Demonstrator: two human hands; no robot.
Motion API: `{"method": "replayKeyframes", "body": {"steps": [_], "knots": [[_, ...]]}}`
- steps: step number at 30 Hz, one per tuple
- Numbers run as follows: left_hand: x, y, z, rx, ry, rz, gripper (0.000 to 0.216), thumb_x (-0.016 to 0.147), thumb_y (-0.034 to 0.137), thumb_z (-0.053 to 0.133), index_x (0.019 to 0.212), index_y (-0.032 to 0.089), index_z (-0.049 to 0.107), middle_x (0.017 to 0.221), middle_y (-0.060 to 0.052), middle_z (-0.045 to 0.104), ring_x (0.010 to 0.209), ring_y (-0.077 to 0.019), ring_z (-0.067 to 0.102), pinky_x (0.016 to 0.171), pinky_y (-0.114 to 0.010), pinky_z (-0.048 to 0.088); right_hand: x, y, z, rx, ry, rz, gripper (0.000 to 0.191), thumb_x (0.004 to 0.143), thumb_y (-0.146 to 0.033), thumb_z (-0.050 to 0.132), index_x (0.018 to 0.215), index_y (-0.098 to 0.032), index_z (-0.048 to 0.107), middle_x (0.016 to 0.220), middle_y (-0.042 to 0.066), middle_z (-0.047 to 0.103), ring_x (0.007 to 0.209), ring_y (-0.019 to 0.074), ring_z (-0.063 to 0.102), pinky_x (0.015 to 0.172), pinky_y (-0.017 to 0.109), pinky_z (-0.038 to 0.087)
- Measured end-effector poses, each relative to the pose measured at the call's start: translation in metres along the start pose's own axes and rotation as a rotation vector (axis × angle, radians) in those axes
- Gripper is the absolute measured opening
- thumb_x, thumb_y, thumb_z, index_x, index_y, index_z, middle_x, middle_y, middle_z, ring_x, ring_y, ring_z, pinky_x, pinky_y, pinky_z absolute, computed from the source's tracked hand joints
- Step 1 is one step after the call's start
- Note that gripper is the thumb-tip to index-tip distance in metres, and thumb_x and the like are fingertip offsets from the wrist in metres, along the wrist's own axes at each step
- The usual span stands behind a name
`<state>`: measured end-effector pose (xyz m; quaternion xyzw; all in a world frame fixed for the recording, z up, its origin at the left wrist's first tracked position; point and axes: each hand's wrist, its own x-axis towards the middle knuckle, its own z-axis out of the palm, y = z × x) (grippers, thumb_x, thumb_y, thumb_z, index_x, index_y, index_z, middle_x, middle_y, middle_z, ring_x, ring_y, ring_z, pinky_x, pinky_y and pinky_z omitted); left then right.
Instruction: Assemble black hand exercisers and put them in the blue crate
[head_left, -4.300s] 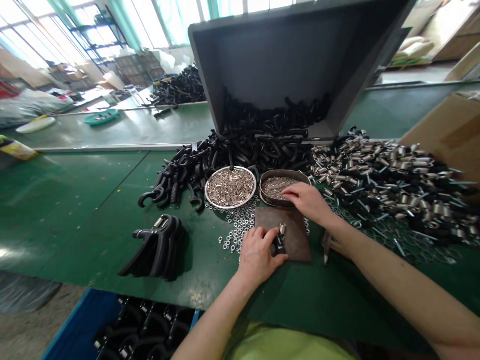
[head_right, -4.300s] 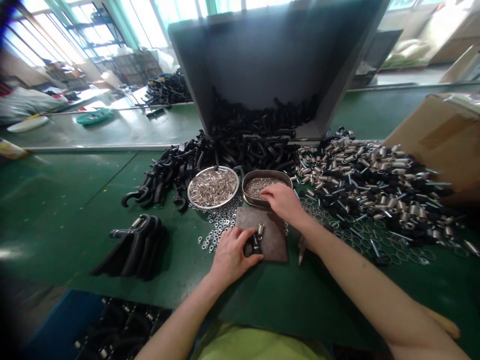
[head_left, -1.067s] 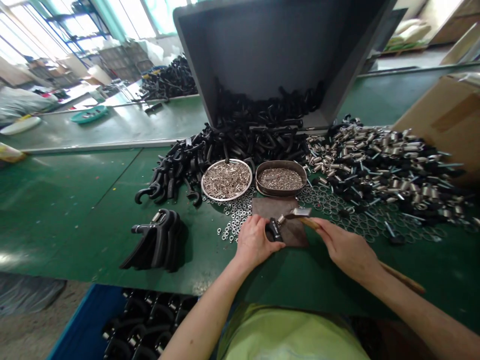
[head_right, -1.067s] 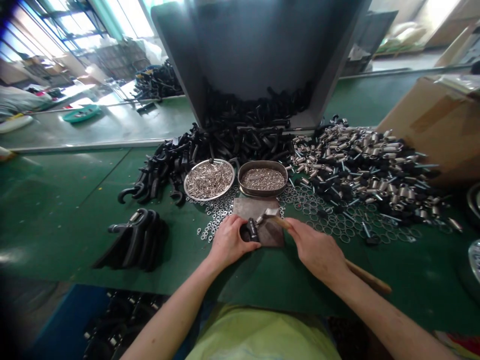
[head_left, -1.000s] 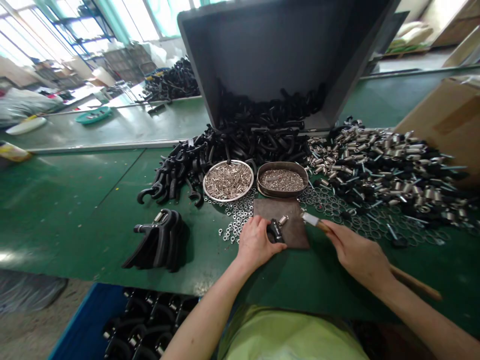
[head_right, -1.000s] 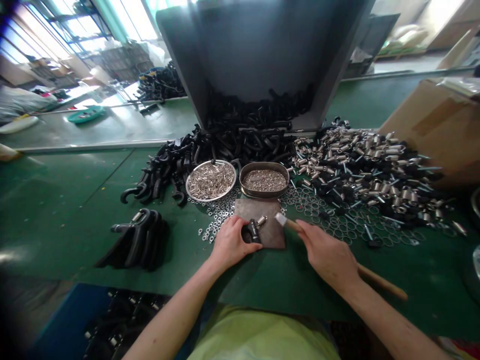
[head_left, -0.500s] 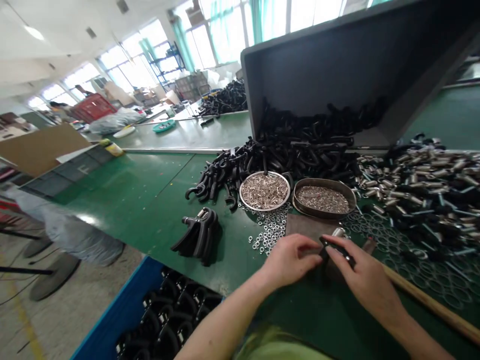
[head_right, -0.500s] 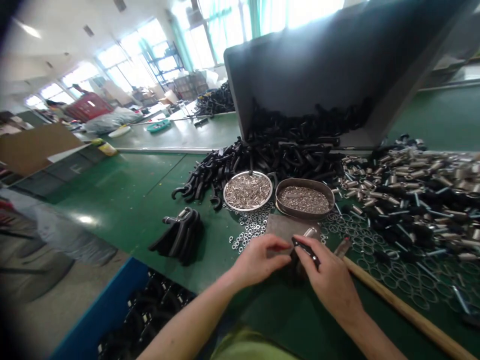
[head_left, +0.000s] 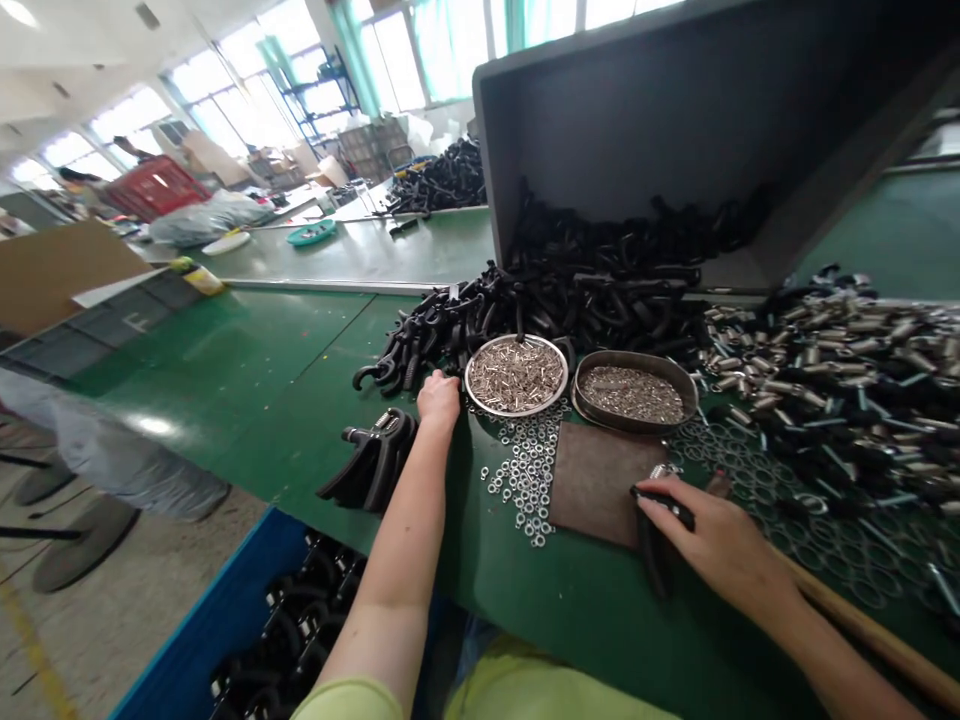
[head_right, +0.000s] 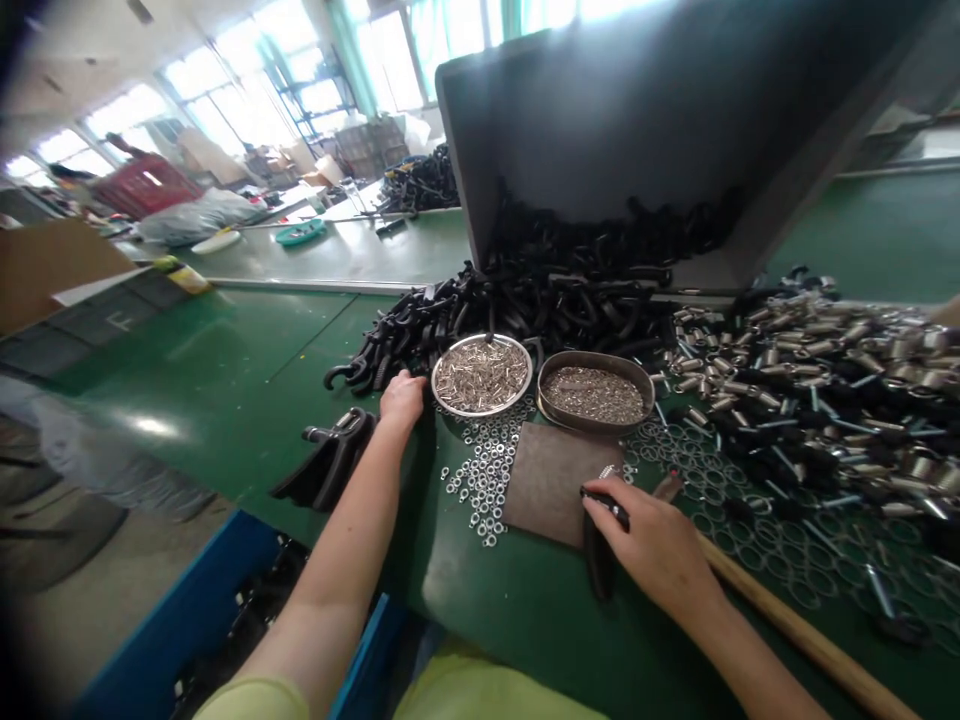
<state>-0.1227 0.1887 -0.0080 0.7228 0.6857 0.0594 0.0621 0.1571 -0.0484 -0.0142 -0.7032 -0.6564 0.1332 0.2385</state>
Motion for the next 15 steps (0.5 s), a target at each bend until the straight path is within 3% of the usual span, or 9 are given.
{"method": "replayKeyframes", "body": {"steps": [3, 5, 7, 9, 11, 13, 15], "knots": [[-0.007, -0.002, -0.005, -0.016, 0.05, 0.045, 0.03, 0.083, 0.011, 0.046, 0.094, 0.024, 0.07, 0.104, -0.01, 0.055, 0.099, -0.0235, 0.053, 0.08, -0.033, 0.045, -0.001, -0.001, -0.004, 0.04, 0.007, 0.034, 0.022, 0.085, -0.039, 0.051, 0.094, -0.026, 0.066, 0.094, 0.002, 0.073, 0.083, 0.0242, 0.069, 0.071, 0.035, 0.054], [-0.016, -0.004, -0.014, -0.069, 0.162, 0.045, 0.028, 0.083, 0.014, 0.047, 0.101, 0.022, 0.067, 0.109, -0.01, 0.055, 0.105, -0.0241, 0.051, 0.088, -0.035, 0.043, -0.003, 0.0, -0.006, 0.087, 0.021, 0.053, 0.022, 0.084, -0.038, 0.052, 0.095, -0.025, 0.067, 0.095, 0.002, 0.073, 0.085, 0.0235, 0.069, 0.074, 0.034, 0.053], [-0.028, -0.002, -0.024, -0.286, 0.343, 0.059, 0.022, 0.083, 0.021, 0.052, 0.101, 0.02, 0.064, 0.112, -0.009, 0.056, 0.111, -0.0239, 0.05, 0.096, -0.036, 0.04, -0.006, -0.001, -0.008, 0.146, 0.039, 0.079, 0.022, 0.084, -0.038, 0.054, 0.095, -0.025, 0.068, 0.097, 0.003, 0.072, 0.087, 0.0229, 0.068, 0.077, 0.034, 0.053], [-0.046, 0.008, -0.032, -0.697, 0.463, 0.101, 0.02, 0.082, 0.031, 0.057, 0.098, 0.02, 0.059, 0.113, -0.007, 0.059, 0.109, -0.0217, 0.054, 0.096, -0.036, 0.041, -0.007, -0.004, -0.01, 0.213, 0.061, 0.106, 0.023, 0.082, -0.039, 0.056, 0.096, -0.024, 0.068, 0.096, 0.003, 0.072, 0.087, 0.0223, 0.068, 0.078, 0.034, 0.052], [-0.071, 0.027, -0.037, -1.16, 0.376, 0.133, 0.026, 0.085, 0.042, 0.054, 0.098, 0.02, 0.05, 0.106, -0.007, 0.064, 0.096, -0.0182, 0.061, 0.089, -0.035, 0.046, -0.008, -0.011, -0.012, 0.301, 0.079, 0.136, 0.025, 0.082, -0.04, 0.057, 0.097, -0.023, 0.069, 0.092, 0.003, 0.072, 0.081, 0.0208, 0.068, 0.074, 0.032, 0.052], [-0.101, 0.05, -0.036, -1.52, 0.137, 0.113, 0.032, 0.086, 0.051, 0.049, 0.094, 0.02, 0.043, 0.086, -0.003, 0.066, 0.075, -0.0148, 0.064, 0.077, -0.032, 0.051, -0.008, -0.022, -0.014, 0.405, 0.106, 0.168, 0.026, 0.082, -0.04, 0.057, 0.097, -0.022, 0.069, 0.086, 0.004, 0.072, 0.072, 0.0188, 0.067, 0.066, 0.029, 0.052], [-0.131, 0.072, -0.029, -1.728, -0.155, 0.054, 0.036, 0.085, 0.056, 0.047, 0.088, 0.021, 0.04, 0.064, 0.003, 0.059, 0.054, -0.0105, 0.058, 0.061, -0.026, 0.051, -0.009, -0.035, -0.016, 0.506, 0.148, 0.186, 0.025, 0.083, -0.04, 0.056, 0.094, -0.021, 0.069, 0.081, 0.004, 0.071, 0.066, 0.0169, 0.065, 0.058, 0.027, 0.05]]}}
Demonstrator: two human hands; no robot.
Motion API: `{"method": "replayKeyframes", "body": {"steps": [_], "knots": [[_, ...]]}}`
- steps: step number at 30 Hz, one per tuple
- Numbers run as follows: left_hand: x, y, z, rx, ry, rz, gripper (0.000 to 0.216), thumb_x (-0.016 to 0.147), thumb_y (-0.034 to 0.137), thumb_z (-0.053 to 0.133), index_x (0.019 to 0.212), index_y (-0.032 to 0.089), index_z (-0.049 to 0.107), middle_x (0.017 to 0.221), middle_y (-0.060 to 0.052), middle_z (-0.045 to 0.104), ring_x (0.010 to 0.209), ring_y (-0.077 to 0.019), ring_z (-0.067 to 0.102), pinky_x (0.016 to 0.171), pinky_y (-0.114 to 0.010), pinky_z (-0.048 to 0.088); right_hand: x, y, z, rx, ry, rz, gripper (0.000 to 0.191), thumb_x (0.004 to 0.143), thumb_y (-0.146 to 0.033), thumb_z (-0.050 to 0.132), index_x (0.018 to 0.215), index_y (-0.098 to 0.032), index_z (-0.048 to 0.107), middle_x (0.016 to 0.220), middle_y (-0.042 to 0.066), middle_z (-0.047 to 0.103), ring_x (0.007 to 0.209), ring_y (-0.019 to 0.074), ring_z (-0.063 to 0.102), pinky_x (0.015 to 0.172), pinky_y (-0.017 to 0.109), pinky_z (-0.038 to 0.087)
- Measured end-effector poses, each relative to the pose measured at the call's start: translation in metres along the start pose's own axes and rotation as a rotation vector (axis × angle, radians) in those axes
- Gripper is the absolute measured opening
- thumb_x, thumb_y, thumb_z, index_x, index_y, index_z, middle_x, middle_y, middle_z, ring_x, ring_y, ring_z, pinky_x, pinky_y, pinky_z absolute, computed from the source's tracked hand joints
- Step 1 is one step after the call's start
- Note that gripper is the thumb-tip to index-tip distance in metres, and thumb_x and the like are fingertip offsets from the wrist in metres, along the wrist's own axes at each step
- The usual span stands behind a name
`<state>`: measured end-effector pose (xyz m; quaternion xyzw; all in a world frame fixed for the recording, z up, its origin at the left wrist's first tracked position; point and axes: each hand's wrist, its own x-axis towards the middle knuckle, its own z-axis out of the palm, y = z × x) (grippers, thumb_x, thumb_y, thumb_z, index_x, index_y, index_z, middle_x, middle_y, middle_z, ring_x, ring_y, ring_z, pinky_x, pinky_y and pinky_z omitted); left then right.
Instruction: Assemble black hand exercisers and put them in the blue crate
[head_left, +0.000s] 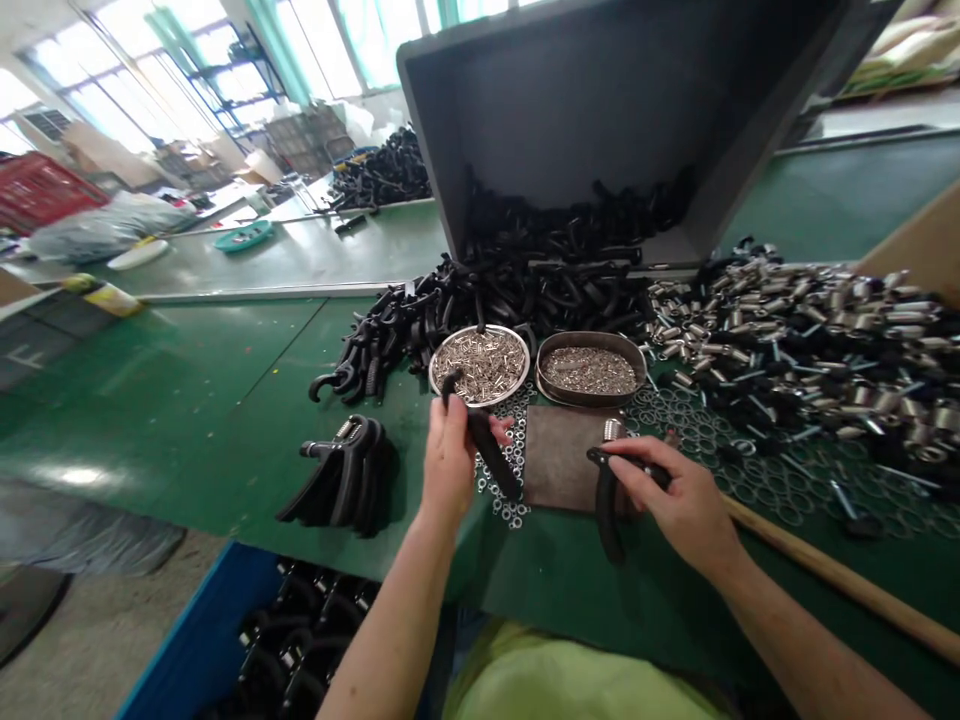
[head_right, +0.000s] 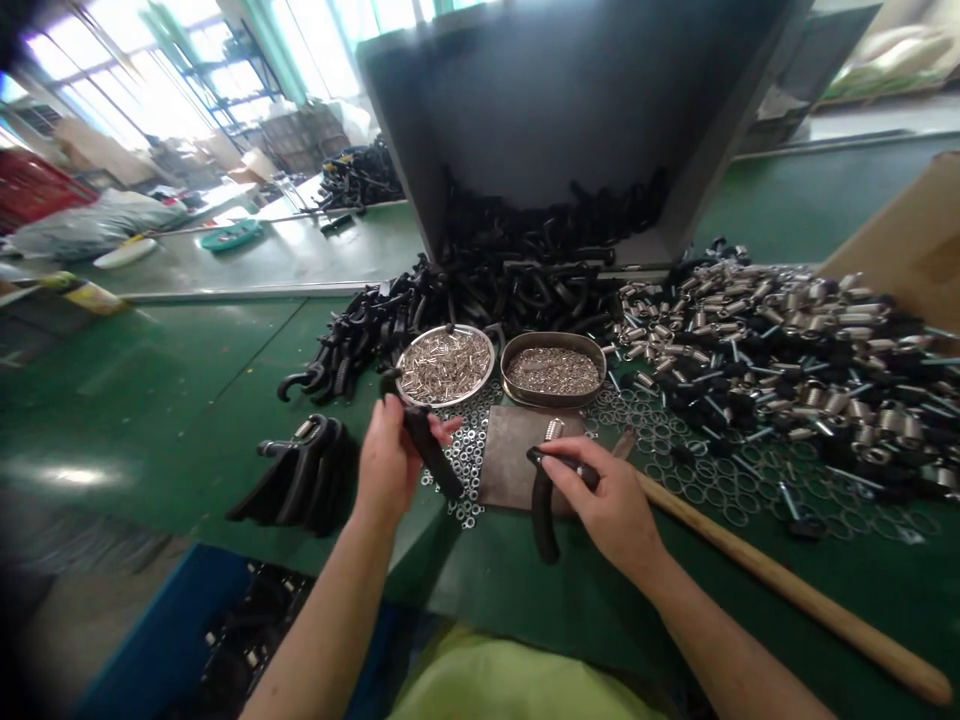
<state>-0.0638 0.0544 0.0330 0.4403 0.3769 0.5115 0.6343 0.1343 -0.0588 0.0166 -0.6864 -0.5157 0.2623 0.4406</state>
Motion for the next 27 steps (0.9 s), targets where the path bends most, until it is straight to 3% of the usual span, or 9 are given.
{"method": "replayKeyframes", "body": {"steps": [3, 6, 10, 14, 21, 25, 27], "knots": [[-0.031, -0.018, 0.021, -0.167, -0.161, -0.263, 0.038, 0.082, 0.057, 0.052, 0.092, 0.023, 0.038, 0.054, 0.01, 0.044, 0.037, -0.0045, 0.039, 0.038, -0.015, 0.036, -0.005, -0.017, 0.007, 0.119, 0.05, -0.024, 0.021, 0.083, -0.038, 0.056, 0.088, -0.021, 0.069, 0.082, 0.003, 0.07, 0.066, 0.0153, 0.065, 0.053, 0.024, 0.048], [-0.048, -0.027, 0.027, -0.184, -0.297, -0.37, 0.05, 0.07, 0.04, 0.074, 0.097, 0.025, 0.035, 0.057, 0.012, 0.043, 0.036, -0.0022, 0.032, 0.032, -0.012, 0.024, -0.008, -0.028, 0.012, 0.139, 0.083, -0.077, 0.018, 0.084, -0.034, 0.056, 0.083, -0.022, 0.069, 0.08, 0.001, 0.07, 0.066, 0.014, 0.064, 0.055, 0.022, 0.048], [-0.054, -0.023, 0.028, -0.109, -0.349, -0.419, 0.063, 0.06, 0.024, 0.08, 0.1, 0.025, 0.033, 0.061, 0.012, 0.045, 0.039, -0.0016, 0.034, 0.034, -0.012, 0.025, -0.01, -0.034, 0.015, 0.064, 0.093, -0.161, 0.014, 0.083, -0.029, 0.057, 0.08, -0.022, 0.068, 0.076, -0.001, 0.07, 0.067, 0.0133, 0.065, 0.062, 0.021, 0.049], [-0.057, -0.015, 0.032, 0.057, -0.347, -0.475, 0.068, 0.057, 0.027, 0.081, 0.103, 0.025, 0.031, 0.06, 0.013, 0.041, 0.039, -0.0011, 0.032, 0.035, -0.012, 0.024, -0.01, -0.033, 0.018, -0.035, 0.078, -0.202, 0.011, 0.081, -0.025, 0.058, 0.076, -0.021, 0.067, 0.069, -0.002, 0.069, 0.061, 0.0124, 0.063, 0.059, 0.021, 0.047], [-0.058, -0.012, 0.035, 0.188, -0.371, -0.501, 0.068, 0.057, 0.035, 0.078, 0.106, 0.025, 0.033, 0.063, 0.012, 0.045, 0.036, -0.0014, 0.033, 0.033, -0.014, 0.026, -0.005, -0.022, 0.016, -0.048, -0.137, -0.236, 0.015, 0.087, -0.027, 0.052, 0.079, -0.021, 0.064, 0.072, -0.001, 0.069, 0.066, 0.0127, 0.064, 0.061, 0.022, 0.046], [-0.052, -0.013, 0.032, 0.173, -0.37, -0.523, 0.069, 0.06, 0.032, 0.076, 0.115, 0.025, 0.035, 0.062, 0.011, 0.046, 0.036, -0.0024, 0.034, 0.032, -0.014, 0.023, -0.005, -0.016, 0.006, -0.091, -0.127, -0.446, 0.013, 0.087, -0.027, 0.051, 0.092, -0.021, 0.061, 0.083, 0.004, 0.067, 0.076, 0.0158, 0.063, 0.068, 0.027, 0.047], [-0.05, -0.015, 0.029, 0.207, -0.384, -0.461, 0.07, 0.062, 0.028, 0.074, 0.12, 0.026, 0.035, 0.067, 0.008, 0.05, 0.04, -0.0037, 0.039, 0.035, -0.015, 0.029, -0.007, -0.011, 0.005, -0.074, -0.096, -0.432, 0.015, 0.088, -0.031, 0.049, 0.093, -0.021, 0.059, 0.083, 0.005, 0.066, 0.077, 0.0169, 0.062, 0.068, 0.029, 0.047]]}}
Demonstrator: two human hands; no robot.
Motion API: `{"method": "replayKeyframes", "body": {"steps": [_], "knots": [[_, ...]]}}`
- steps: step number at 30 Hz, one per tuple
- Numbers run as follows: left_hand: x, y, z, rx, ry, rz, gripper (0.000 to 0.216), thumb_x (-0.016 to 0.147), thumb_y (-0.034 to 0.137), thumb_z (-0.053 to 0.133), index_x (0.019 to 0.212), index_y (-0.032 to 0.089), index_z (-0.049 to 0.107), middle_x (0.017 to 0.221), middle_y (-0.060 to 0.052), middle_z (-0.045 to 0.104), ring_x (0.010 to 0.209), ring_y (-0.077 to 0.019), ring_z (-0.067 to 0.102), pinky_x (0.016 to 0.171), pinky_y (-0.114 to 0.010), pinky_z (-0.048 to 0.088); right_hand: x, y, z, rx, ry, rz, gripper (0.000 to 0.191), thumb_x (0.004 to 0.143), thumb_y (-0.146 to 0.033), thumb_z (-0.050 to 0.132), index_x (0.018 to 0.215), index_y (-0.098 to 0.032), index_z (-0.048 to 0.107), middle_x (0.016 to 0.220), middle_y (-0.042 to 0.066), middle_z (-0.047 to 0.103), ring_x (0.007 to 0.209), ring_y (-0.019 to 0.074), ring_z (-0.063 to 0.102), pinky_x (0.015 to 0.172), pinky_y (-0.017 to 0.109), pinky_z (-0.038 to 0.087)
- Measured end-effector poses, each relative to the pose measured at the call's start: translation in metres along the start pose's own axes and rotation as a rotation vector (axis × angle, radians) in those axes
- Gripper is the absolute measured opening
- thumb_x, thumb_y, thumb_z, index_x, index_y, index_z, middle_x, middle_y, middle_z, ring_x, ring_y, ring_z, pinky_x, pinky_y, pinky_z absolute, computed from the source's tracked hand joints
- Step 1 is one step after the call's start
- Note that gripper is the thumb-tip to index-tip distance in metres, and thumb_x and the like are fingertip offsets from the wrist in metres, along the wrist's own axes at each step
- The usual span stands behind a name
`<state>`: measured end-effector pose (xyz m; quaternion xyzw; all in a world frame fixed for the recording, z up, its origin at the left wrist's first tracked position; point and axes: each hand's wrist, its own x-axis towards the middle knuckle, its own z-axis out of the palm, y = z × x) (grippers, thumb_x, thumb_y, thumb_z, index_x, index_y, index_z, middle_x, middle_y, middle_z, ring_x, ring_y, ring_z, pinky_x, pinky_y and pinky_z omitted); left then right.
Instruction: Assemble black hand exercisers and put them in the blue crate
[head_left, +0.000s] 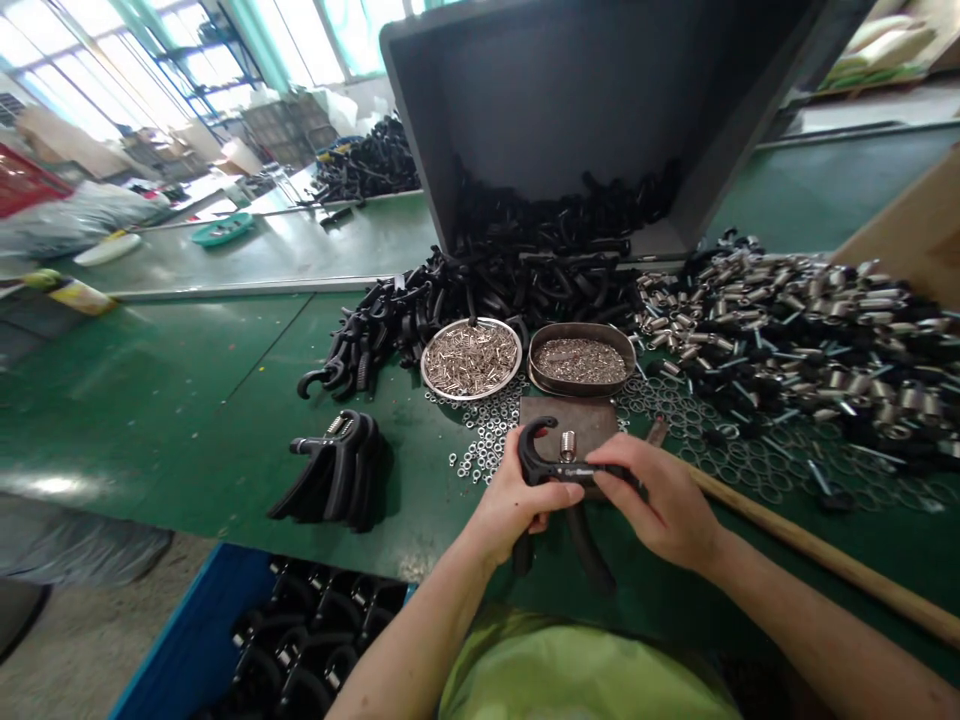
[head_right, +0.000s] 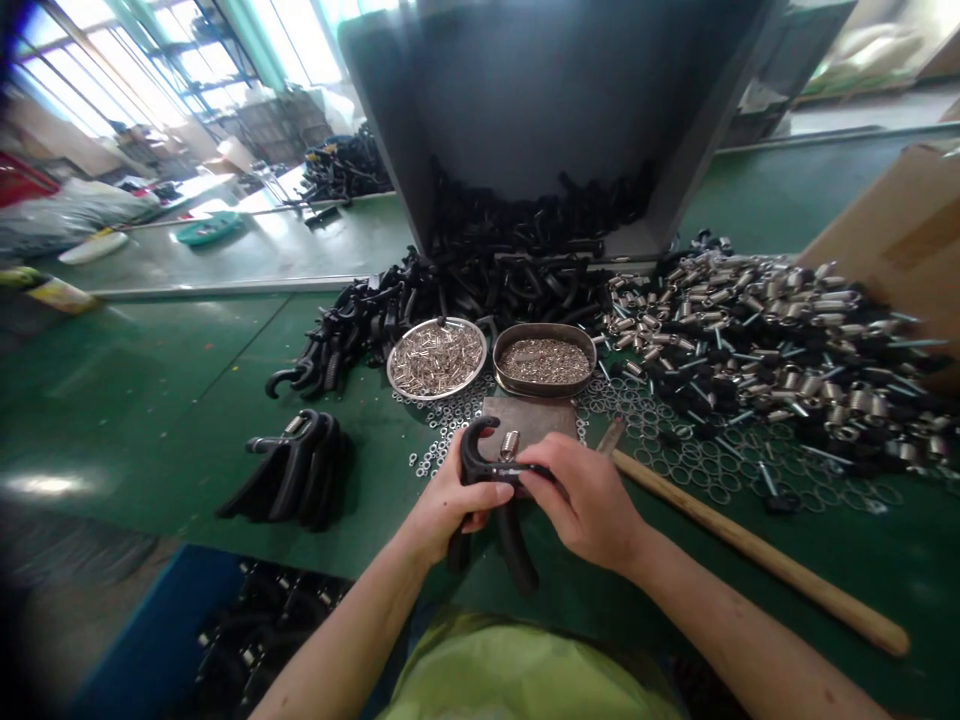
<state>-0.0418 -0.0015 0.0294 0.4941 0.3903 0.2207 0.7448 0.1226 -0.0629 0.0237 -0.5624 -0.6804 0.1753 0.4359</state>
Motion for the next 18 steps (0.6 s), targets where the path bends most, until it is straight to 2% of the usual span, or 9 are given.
{"method": "replayKeyframes", "body": {"steps": [1, 3, 5, 6, 8, 10, 14, 18], "knots": [[0.0, -0.001, -0.002, 0.056, 0.02, 0.062, 0.073, 0.062, 0.025, 0.074, 0.123, 0.027, 0.035, 0.073, 0.006, 0.055, 0.045, -0.0054, 0.046, 0.04, -0.017, 0.037, -0.002, 0.002, 0.001, 0.035, 0.004, 0.086, 0.018, 0.089, -0.034, 0.047, 0.092, -0.021, 0.058, 0.08, 0.005, 0.065, 0.073, 0.0166, 0.062, 0.065, 0.029, 0.047], [0.0, -0.003, -0.005, 0.218, 0.081, 0.216, 0.081, 0.061, 0.021, 0.075, 0.13, 0.028, 0.033, 0.091, 0.001, 0.06, 0.063, -0.0105, 0.058, 0.059, -0.024, 0.05, -0.003, 0.008, 0.004, 0.169, -0.07, 0.359, 0.031, 0.092, -0.045, 0.037, 0.093, -0.02, 0.056, 0.068, 0.003, 0.062, 0.059, 0.0153, 0.059, 0.054, 0.027, 0.045], [0.0, -0.004, -0.006, 0.367, 0.109, 0.315, 0.086, 0.061, 0.02, 0.075, 0.135, 0.029, 0.031, 0.104, -0.001, 0.061, 0.08, -0.0157, 0.062, 0.077, -0.03, 0.052, 0.0, 0.013, 0.008, 0.338, -0.229, 0.574, 0.042, 0.092, -0.053, 0.031, 0.096, -0.018, 0.055, 0.062, 0.0, 0.058, 0.051, 0.0138, 0.054, 0.046, 0.025, 0.042], [0.0, -0.004, -0.007, 0.424, 0.094, 0.325, 0.086, 0.063, 0.02, 0.074, 0.136, 0.029, 0.031, 0.106, -0.002, 0.062, 0.084, -0.0173, 0.063, 0.081, -0.032, 0.051, 0.003, 0.014, 0.009, 0.404, -0.311, 0.609, 0.044, 0.09, -0.055, 0.035, 0.097, -0.017, 0.056, 0.065, 0.001, 0.06, 0.054, 0.014, 0.056, 0.047, 0.025, 0.042], [0.0, -0.004, -0.006, 0.492, 0.044, 0.32, 0.082, 0.064, 0.02, 0.073, 0.136, 0.029, 0.034, 0.11, -0.002, 0.062, 0.09, -0.0193, 0.063, 0.084, -0.034, 0.05, 0.009, 0.015, 0.012, 0.461, -0.401, 0.579, 0.041, 0.086, -0.054, 0.046, 0.095, -0.016, 0.059, 0.08, 0.004, 0.065, 0.07, 0.0166, 0.06, 0.058, 0.026, 0.046], [0.0, -0.006, -0.005, 0.491, 0.038, 0.321, 0.08, 0.064, 0.02, 0.073, 0.134, 0.028, 0.037, 0.114, -0.003, 0.061, 0.096, -0.0204, 0.062, 0.089, -0.034, 0.049, 0.015, 0.012, 0.015, 0.414, -0.358, 0.538, 0.036, 0.085, -0.051, 0.05, 0.09, -0.016, 0.06, 0.088, 0.005, 0.065, 0.082, 0.019, 0.06, 0.067, 0.028, 0.046], [-0.002, -0.018, -0.001, 0.361, 0.125, 0.335, 0.079, 0.064, 0.019, 0.074, 0.132, 0.025, 0.036, 0.117, -0.003, 0.059, 0.106, -0.0204, 0.058, 0.096, -0.035, 0.044, 0.017, 0.0, 0.02, 0.077, -0.203, 0.451, 0.028, 0.088, -0.042, 0.046, 0.075, -0.019, 0.052, 0.076, 0.003, 0.061, 0.074, 0.0177, 0.057, 0.064, 0.029, 0.041], [-0.004, -0.026, -0.001, 0.354, 0.138, 0.336, 0.079, 0.062, 0.024, 0.077, 0.13, 0.025, 0.036, 0.119, -0.004, 0.056, 0.107, -0.0208, 0.056, 0.097, -0.036, 0.043, 0.014, -0.009, 0.019, -0.157, -0.251, 0.35, 0.025, 0.091, -0.036, 0.043, 0.071, -0.02, 0.046, 0.071, 0.003, 0.059, 0.067, 0.0164, 0.056, 0.06, 0.028, 0.036]]}}
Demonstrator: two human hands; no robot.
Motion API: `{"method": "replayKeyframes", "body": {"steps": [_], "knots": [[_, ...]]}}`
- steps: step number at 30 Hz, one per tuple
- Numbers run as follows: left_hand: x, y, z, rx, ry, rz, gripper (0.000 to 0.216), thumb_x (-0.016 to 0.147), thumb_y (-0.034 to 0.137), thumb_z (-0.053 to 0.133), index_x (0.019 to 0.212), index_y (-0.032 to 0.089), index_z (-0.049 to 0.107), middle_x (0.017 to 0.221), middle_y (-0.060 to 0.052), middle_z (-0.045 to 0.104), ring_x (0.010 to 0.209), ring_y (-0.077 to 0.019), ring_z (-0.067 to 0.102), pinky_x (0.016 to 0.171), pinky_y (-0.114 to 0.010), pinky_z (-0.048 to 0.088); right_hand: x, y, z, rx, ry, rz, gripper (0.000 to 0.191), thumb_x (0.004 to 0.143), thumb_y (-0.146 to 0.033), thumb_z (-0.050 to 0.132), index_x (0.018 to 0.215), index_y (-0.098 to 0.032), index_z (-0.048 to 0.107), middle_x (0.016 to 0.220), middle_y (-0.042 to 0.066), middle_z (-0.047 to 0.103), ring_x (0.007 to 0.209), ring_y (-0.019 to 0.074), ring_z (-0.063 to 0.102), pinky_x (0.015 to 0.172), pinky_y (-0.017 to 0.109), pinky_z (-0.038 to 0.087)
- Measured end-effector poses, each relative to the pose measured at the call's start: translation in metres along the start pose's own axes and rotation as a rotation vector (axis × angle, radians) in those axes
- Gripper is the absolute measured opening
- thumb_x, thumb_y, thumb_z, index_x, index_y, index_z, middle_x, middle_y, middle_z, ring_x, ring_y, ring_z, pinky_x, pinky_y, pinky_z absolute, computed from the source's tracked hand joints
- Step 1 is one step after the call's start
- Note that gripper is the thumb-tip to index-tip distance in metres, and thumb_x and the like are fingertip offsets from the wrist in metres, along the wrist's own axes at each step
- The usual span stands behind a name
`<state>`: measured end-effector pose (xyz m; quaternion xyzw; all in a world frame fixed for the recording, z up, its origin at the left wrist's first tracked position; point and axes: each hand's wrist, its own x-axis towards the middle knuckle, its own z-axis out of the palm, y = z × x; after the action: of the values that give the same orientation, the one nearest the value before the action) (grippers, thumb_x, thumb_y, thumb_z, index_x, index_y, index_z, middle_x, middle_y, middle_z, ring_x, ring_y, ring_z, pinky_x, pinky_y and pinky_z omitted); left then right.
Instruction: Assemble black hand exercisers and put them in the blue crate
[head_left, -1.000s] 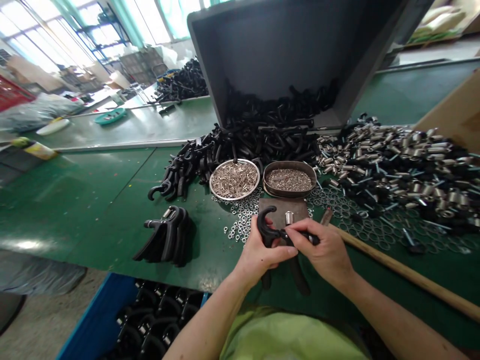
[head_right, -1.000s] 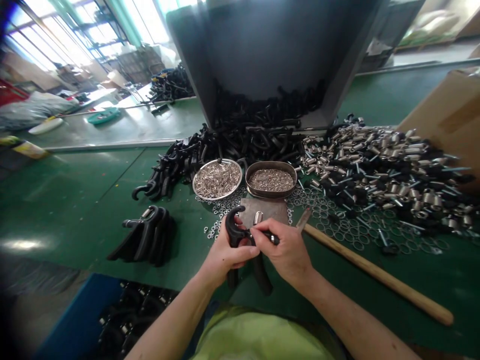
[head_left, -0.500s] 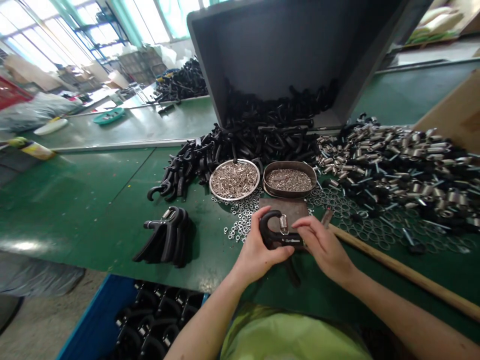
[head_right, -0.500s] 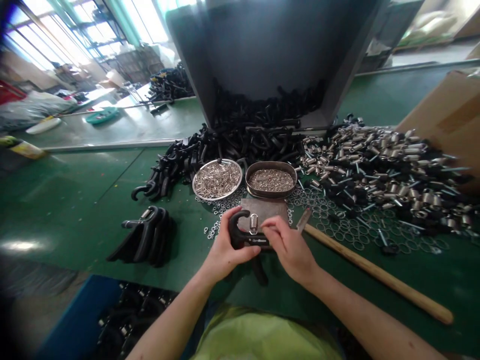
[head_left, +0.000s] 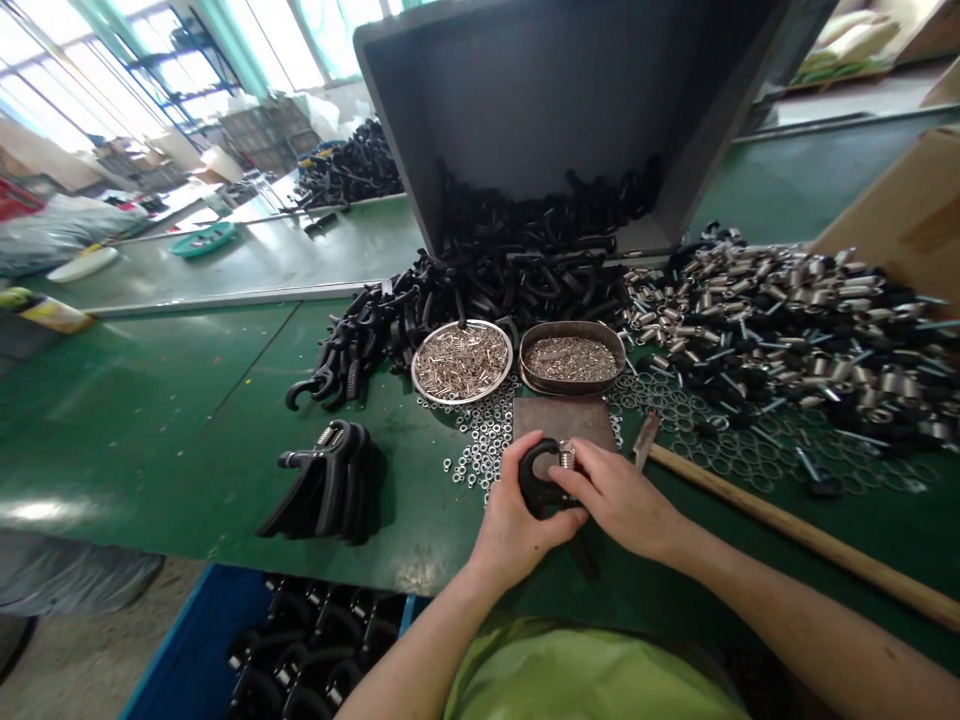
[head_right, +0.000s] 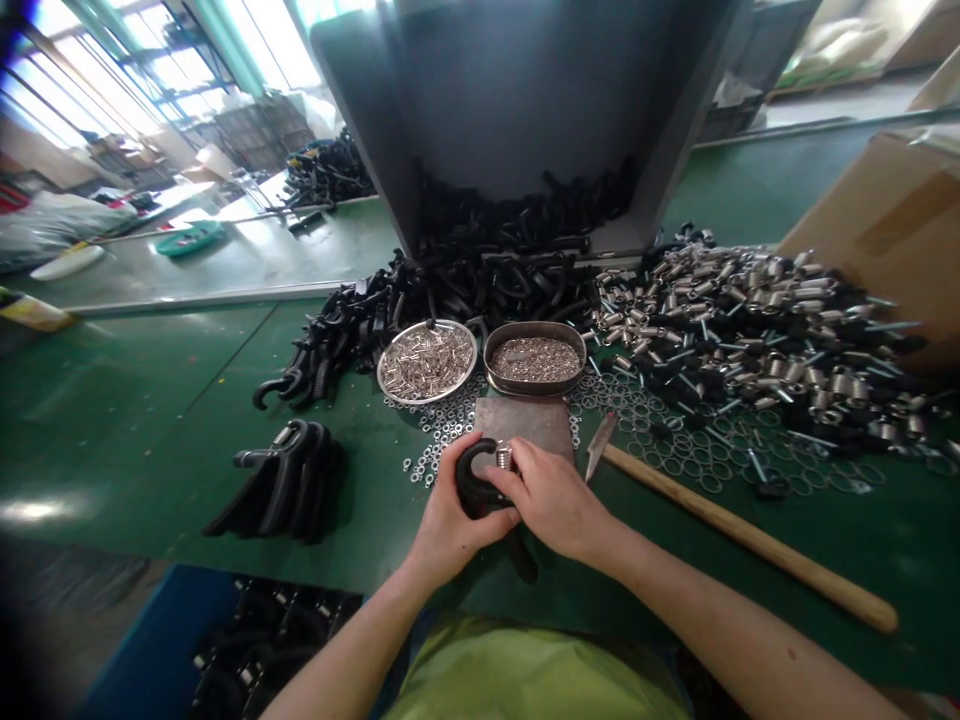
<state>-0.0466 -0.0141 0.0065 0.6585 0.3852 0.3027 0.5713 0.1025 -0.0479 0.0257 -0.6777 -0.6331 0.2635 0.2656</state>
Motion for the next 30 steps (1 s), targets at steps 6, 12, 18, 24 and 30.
{"method": "replayKeyframes", "body": {"steps": [6, 12, 18, 24, 30], "knots": [[0.007, -0.003, -0.004, 0.026, -0.128, 0.079, 0.076, 0.061, 0.02, 0.076, 0.127, 0.024, 0.037, 0.116, -0.005, 0.058, 0.105, -0.0206, 0.058, 0.095, -0.034, 0.044, -0.001, 0.0, 0.001, -0.219, -0.05, -0.05, 0.019, 0.093, -0.03, 0.039, 0.084, -0.017, 0.051, 0.078, 0.007, 0.063, 0.071, 0.0186, 0.061, 0.06, 0.028, 0.036], [0.025, -0.017, 0.005, 0.069, -0.193, 0.014, 0.079, 0.064, 0.024, 0.075, 0.131, 0.024, 0.033, 0.11, -0.004, 0.061, 0.095, -0.0195, 0.061, 0.086, -0.034, 0.048, 0.013, 0.019, -0.003, -0.346, -0.132, 0.017, 0.029, 0.094, -0.036, 0.036, 0.086, -0.016, 0.057, 0.084, 0.01, 0.067, 0.077, 0.0212, 0.064, 0.062, 0.029, 0.038], [0.07, -0.02, -0.028, 0.499, 0.02, 0.191, 0.039, 0.078, 0.029, 0.064, 0.115, 0.02, 0.056, 0.108, -0.008, 0.06, 0.098, -0.0209, 0.057, 0.086, -0.034, 0.046, 0.053, 0.031, -0.023, -0.593, -0.302, 0.006, 0.033, 0.091, -0.041, 0.044, 0.079, -0.02, 0.065, 0.082, 0.009, 0.07, 0.077, 0.0242, 0.065, 0.06, 0.03, 0.039], [0.127, -0.018, -0.093, 1.038, 0.285, 0.093, 0.015, 0.081, 0.018, 0.056, 0.09, 0.017, 0.068, 0.095, -0.009, 0.063, 0.096, -0.0238, 0.056, 0.087, -0.035, 0.043, 0.129, -0.004, -0.004, -0.564, -0.043, -0.333, 0.022, 0.09, -0.018, 0.045, 0.092, -0.02, 0.067, 0.099, 0.008, 0.066, 0.097, 0.0213, 0.057, 0.074, 0.03, 0.043], [0.148, -0.025, -0.1, 1.106, 0.242, 0.074, 0.01, 0.079, 0.018, 0.058, 0.079, 0.019, 0.068, 0.09, -0.008, 0.063, 0.093, -0.0236, 0.056, 0.086, -0.034, 0.043, 0.186, -0.022, 0.026, -0.575, -0.082, -0.391, 0.027, 0.087, -0.011, 0.042, 0.087, -0.012, 0.069, 0.099, 0.016, 0.065, 0.102, 0.0256, 0.052, 0.081, 0.033, 0.042]]}}
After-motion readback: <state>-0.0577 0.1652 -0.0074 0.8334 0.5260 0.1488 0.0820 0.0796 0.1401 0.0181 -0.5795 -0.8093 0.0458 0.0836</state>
